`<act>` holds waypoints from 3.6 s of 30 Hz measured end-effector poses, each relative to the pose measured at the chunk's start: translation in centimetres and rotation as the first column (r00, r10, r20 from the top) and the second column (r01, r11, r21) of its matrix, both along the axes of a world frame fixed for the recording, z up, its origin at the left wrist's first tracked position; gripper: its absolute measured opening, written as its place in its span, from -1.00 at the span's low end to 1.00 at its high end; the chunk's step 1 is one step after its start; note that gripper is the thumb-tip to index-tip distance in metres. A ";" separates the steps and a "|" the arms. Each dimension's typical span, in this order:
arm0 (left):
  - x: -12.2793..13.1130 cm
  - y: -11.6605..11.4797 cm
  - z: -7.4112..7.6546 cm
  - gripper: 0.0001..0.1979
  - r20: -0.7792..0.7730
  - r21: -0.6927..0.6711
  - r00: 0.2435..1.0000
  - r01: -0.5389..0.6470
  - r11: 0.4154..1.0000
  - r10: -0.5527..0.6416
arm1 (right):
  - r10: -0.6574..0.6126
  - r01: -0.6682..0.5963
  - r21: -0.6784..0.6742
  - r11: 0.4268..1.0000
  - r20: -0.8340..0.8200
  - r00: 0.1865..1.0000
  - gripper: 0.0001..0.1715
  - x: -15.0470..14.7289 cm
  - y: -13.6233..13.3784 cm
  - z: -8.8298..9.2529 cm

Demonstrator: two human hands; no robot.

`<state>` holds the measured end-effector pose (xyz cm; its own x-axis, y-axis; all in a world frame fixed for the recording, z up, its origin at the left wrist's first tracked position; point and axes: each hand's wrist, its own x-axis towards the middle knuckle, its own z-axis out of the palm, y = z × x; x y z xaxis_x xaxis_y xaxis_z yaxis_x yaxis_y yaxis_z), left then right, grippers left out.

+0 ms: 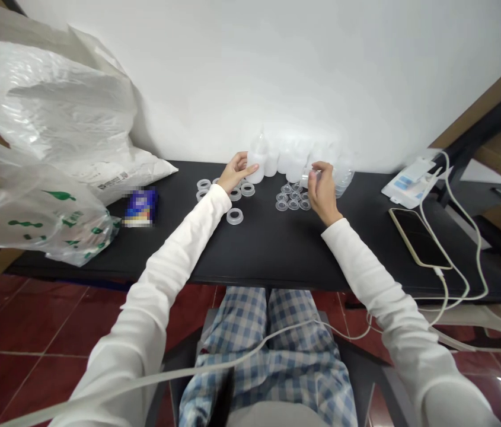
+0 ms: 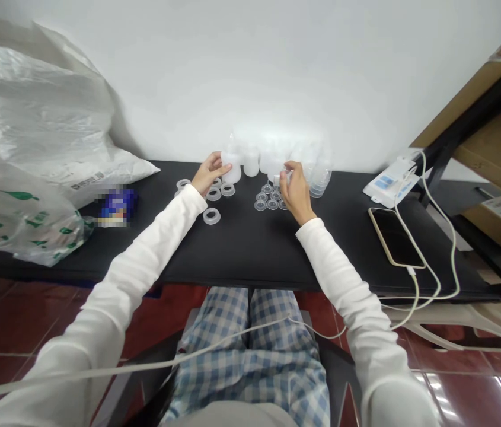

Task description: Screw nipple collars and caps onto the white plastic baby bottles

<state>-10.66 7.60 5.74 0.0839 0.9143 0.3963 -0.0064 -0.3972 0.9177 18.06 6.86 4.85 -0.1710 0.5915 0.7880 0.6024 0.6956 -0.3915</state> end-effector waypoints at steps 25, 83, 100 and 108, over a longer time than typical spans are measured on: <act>1.1 -2.9 0.8 -0.42 -0.630 0.363 0.674 -0.185 0.913 0.387 | -0.490 0.475 0.215 0.854 0.020 0.872 -0.32 6.7 2.7 1.6; 6.6 1.8 0.8 -0.56 -0.472 -0.078 0.859 -0.267 0.960 0.200 | -0.334 0.294 0.201 0.934 0.210 0.919 -0.26 1.9 0.7 0.3; 0.9 -7.2 2.0 -0.89 -0.771 0.184 0.621 0.011 0.983 0.138 | -0.271 0.263 0.066 0.963 0.230 0.935 -0.35 0.6 -0.9 1.5; -2.6 -10.4 -1.2 -0.80 -0.892 0.224 0.402 0.003 0.975 0.204 | -0.192 0.181 0.074 0.981 0.195 0.962 -0.39 -0.4 -0.9 0.9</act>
<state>-13.31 -2.82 4.58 0.3997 0.8711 0.2853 0.8362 -0.4741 0.2759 17.65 5.93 5.73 -0.2193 0.5843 0.7814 0.7856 0.5807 -0.2137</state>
